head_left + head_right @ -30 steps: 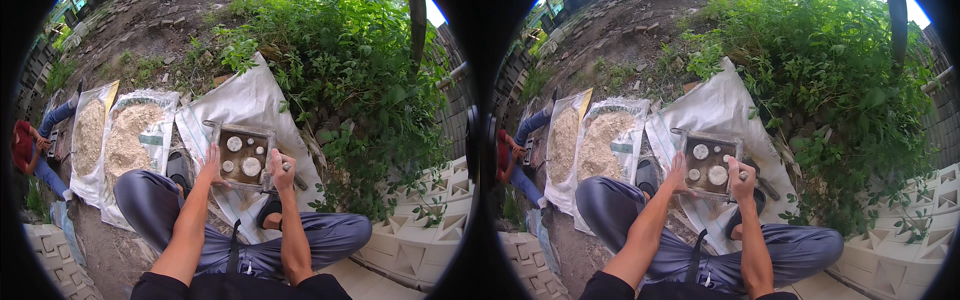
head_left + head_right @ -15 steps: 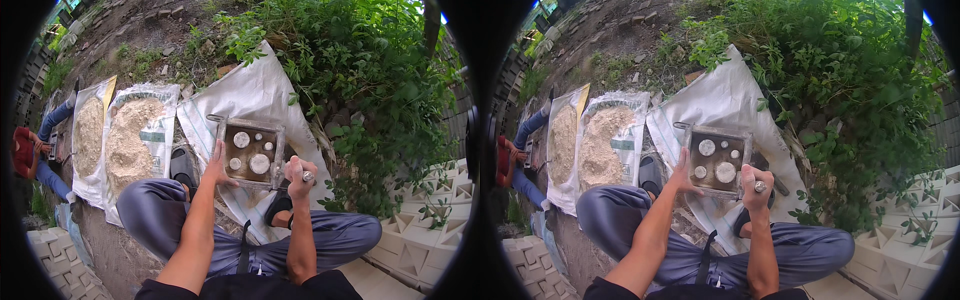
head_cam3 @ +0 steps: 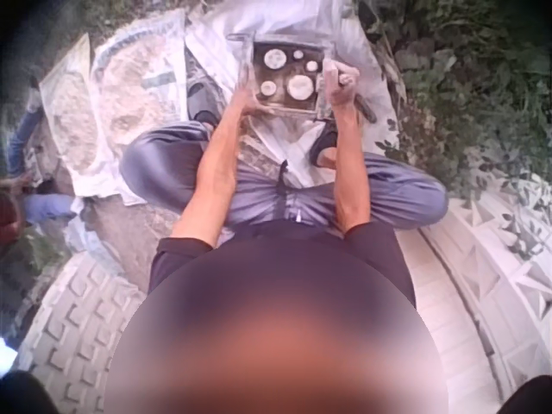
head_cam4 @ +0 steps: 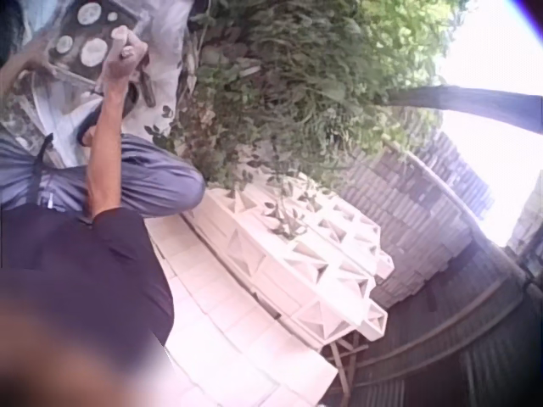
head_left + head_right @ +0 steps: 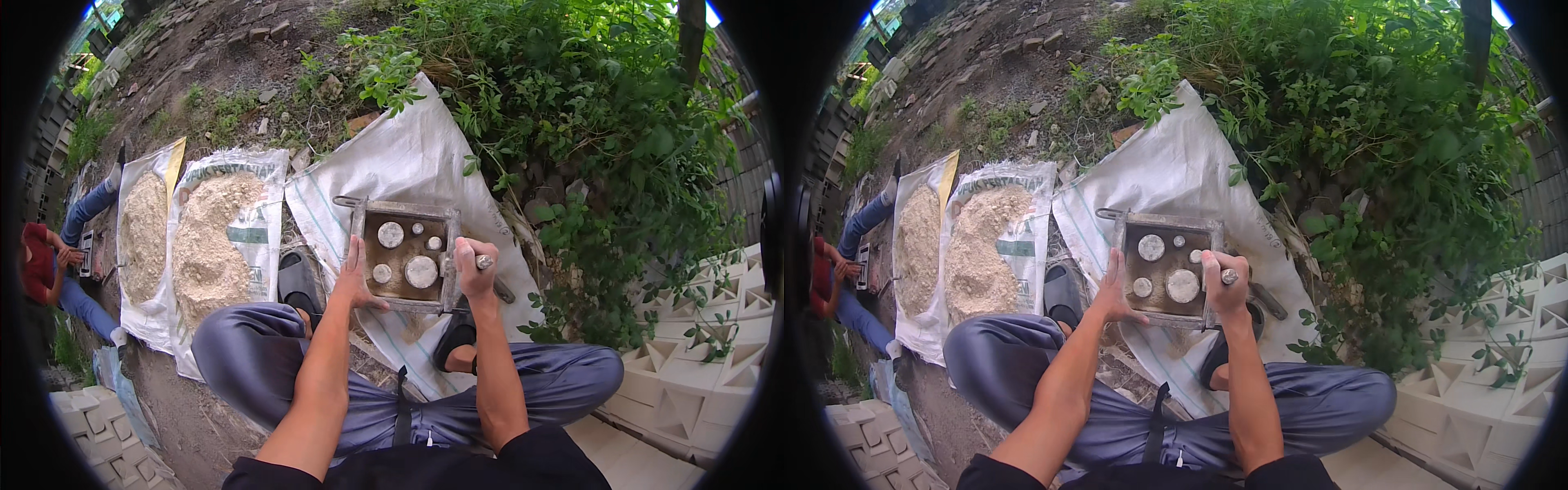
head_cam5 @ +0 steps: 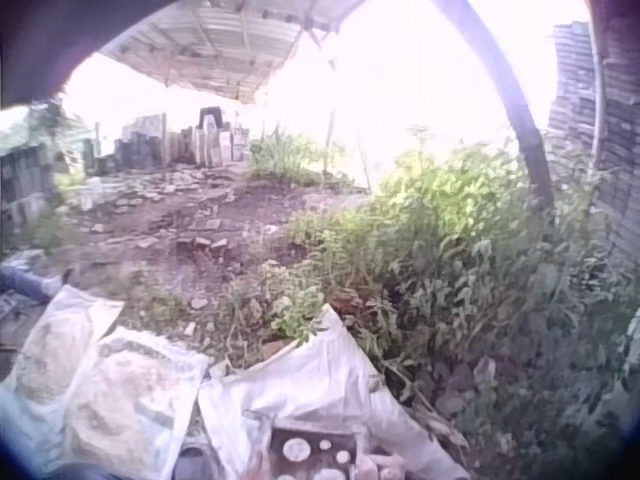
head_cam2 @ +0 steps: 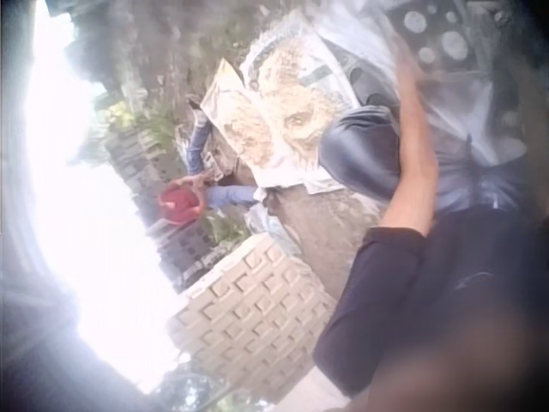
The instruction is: The person packs a fine granular material into circular molds within a square metal frame using a small hand tool and then levels the top with a flat metal tool.
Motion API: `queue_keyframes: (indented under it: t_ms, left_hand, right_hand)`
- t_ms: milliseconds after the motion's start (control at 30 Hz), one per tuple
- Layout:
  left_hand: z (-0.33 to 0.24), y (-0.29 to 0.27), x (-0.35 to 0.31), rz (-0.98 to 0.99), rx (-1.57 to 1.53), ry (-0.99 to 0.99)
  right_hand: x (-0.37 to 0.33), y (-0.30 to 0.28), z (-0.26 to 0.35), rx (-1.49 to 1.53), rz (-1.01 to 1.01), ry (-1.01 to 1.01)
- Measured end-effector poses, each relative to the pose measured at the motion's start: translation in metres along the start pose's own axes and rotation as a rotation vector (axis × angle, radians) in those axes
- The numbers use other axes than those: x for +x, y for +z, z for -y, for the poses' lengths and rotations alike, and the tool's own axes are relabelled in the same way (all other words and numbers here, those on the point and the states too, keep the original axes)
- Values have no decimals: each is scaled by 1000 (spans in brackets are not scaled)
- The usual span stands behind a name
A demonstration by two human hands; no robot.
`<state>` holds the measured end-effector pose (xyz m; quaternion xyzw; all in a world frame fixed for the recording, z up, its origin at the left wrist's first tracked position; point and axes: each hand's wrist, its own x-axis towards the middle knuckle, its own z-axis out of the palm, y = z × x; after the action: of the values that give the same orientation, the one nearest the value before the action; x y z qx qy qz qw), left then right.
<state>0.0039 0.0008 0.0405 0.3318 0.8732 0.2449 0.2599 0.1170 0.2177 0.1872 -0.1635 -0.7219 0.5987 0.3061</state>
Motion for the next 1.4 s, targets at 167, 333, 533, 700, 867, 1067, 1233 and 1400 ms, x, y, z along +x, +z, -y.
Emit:
queue_keyframes:
  t_ms: [167,333,533,700,867,1067,1233,1400]
  left_hand:
    - [3,4,-8,20,-4,-42]
    - [-3,1,-3,20,-16,0]
    - [5,5,0,28,-13,11]
    - [2,10,0,9,-14,-10]
    - [10,10,0,-25,-9,54]
    - [8,7,-5,22,-12,0]
    - [4,6,0,-30,-27,65]
    - [4,7,-2,21,22,22]
  right_hand:
    - [15,11,12,-60,-28,45]
    - [20,8,-13,-112,-16,-75]
    - [58,3,13,-26,-10,14]
    - [58,6,-17,-119,84,-90]
    - [56,3,-17,-49,-30,-27]
    - [76,5,-5,-66,34,47]
    - [60,5,-14,-91,-34,-108]
    - [65,5,10,-133,98,-24]
